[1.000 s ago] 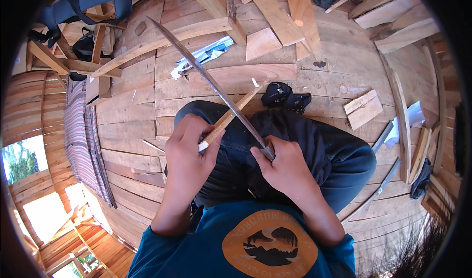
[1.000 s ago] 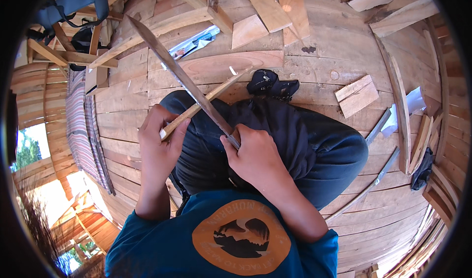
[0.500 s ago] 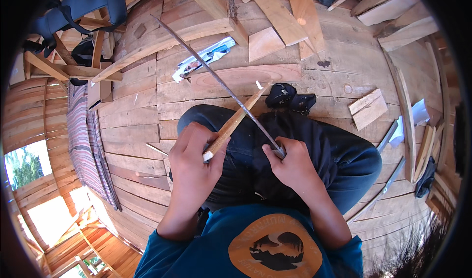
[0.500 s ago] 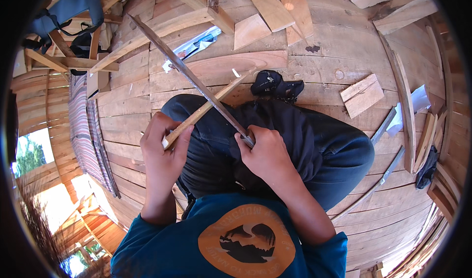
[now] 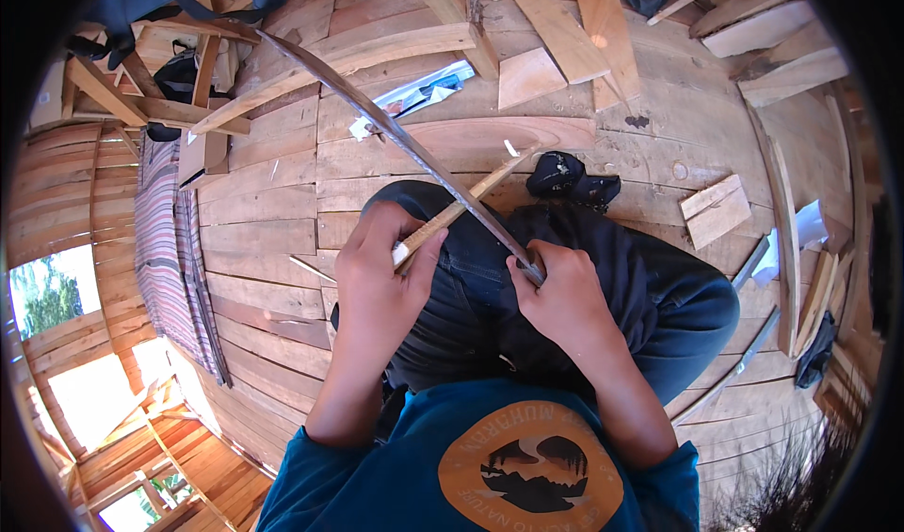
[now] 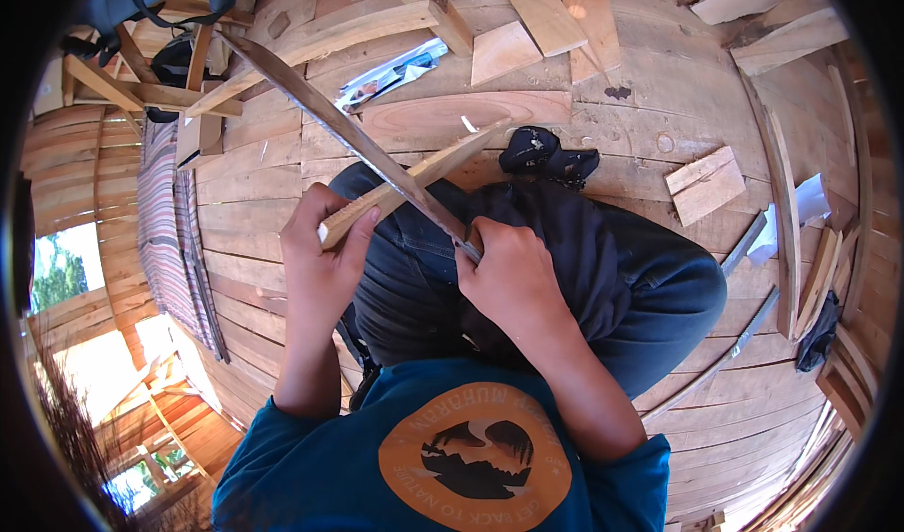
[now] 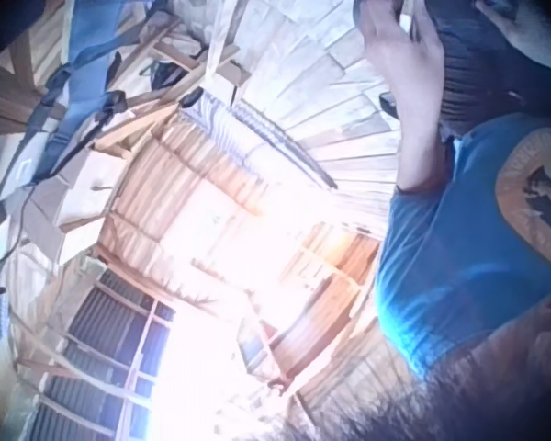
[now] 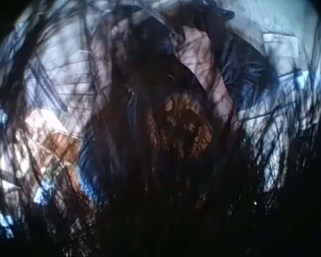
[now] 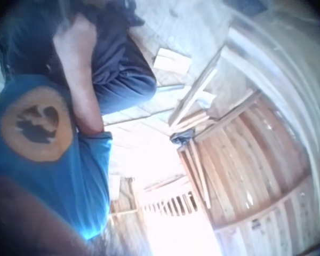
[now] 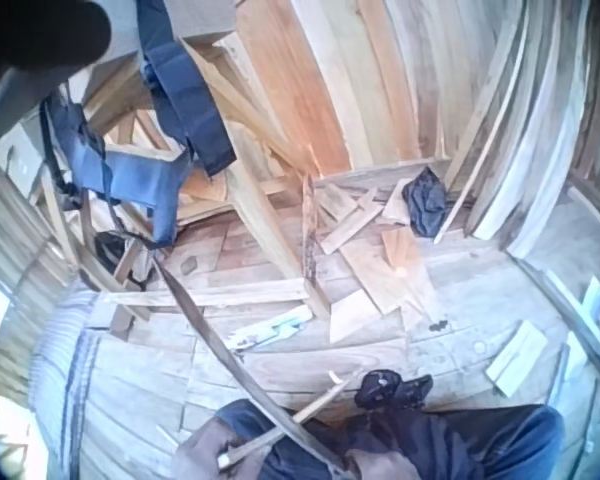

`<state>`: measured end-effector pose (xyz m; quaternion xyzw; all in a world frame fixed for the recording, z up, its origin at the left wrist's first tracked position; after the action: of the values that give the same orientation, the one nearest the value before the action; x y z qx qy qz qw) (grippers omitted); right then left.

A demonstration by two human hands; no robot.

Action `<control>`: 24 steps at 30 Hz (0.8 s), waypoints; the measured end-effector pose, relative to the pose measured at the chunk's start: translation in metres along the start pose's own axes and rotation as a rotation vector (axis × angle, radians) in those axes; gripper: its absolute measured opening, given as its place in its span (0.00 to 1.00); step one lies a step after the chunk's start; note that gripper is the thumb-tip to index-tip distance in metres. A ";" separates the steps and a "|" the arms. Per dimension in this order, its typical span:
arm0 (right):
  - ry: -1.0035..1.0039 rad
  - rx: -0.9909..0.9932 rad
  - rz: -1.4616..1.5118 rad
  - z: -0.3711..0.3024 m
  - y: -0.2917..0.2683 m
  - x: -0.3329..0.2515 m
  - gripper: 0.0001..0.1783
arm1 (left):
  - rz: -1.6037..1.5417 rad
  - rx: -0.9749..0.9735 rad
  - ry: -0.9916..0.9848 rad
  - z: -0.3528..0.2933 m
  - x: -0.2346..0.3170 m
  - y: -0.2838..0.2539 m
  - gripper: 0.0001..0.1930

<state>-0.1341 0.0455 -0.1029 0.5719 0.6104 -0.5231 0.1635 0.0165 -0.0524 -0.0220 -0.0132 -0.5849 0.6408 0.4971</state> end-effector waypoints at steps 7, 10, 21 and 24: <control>0.048 -0.023 0.039 -0.014 -0.002 -0.009 0.10 | 0.024 -0.001 0.061 -0.004 0.007 0.003 0.10; 0.031 0.009 0.075 -0.020 0.000 -0.009 0.11 | 0.013 0.011 0.039 -0.005 0.014 0.006 0.09; 0.063 -0.020 0.223 -0.014 0.005 -0.007 0.15 | -0.069 -0.096 -0.088 -0.008 0.031 0.006 0.11; 0.118 -0.029 0.237 -0.004 0.010 -0.005 0.15 | -0.048 -0.134 -0.099 -0.003 0.034 0.005 0.11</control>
<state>-0.1222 0.0441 -0.1020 0.6675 0.5547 -0.4564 0.1961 -0.0024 -0.0271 -0.0073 -0.0009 -0.6506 0.5879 0.4808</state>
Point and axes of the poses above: each hand's wrist, its own z-axis towards the middle knuckle, its own y-axis out of the palm, x = y × z, the point moved 5 cm from there along z, towards the middle knuckle, and after that the axes turned 12 degrees about y, right-handed, at the moved point
